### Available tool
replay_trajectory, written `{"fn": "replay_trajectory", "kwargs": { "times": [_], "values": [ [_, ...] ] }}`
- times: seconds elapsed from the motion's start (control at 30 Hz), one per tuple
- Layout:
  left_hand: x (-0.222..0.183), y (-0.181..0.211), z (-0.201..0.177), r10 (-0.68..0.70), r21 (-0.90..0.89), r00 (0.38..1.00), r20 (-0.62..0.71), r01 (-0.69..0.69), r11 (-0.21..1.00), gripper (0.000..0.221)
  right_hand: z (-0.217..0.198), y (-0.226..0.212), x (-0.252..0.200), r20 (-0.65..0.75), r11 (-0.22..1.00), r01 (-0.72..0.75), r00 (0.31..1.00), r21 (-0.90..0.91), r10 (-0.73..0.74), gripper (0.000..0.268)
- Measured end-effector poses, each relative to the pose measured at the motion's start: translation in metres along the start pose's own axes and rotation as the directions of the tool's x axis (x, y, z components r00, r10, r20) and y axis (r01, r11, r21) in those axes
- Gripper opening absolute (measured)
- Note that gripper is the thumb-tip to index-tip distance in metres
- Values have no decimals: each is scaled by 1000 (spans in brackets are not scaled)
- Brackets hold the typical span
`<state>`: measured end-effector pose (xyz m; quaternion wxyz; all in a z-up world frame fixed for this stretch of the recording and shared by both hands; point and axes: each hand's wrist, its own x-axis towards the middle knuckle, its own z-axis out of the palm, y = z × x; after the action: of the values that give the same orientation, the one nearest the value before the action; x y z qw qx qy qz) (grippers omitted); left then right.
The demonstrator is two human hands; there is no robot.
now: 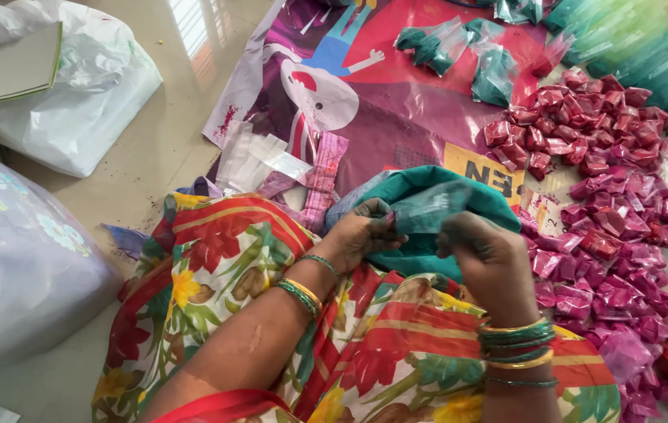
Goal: The person fills small plastic bags with green powder using a spoon.
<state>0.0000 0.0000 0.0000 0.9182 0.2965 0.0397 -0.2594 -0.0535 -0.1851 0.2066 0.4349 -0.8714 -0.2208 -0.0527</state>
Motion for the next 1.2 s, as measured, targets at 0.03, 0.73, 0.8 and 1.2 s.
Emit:
{"fn": "replay_trajectory", "kwargs": {
  "times": [0.03,0.73,0.8,1.2],
  "values": [
    [-5,0,10,2,1,1000,-3,-2,1000,10,5,-1,3,2,1000,1,1000,3,-2,14],
    [6,-15,16,166,-213,983,-83,-180,960,7,5,-2,11,-154,964,-9,987,-264,-34,14],
    [10,-28,9,141,-207,977,-157,-172,963,9,-2,4,-1,-264,986,22,962,-166,-66,18],
    [-44,22,60,-48,-167,899,436,133,977,69,-14,28,-1,-48,993,-35,998,114,41,21]
  ]
}}
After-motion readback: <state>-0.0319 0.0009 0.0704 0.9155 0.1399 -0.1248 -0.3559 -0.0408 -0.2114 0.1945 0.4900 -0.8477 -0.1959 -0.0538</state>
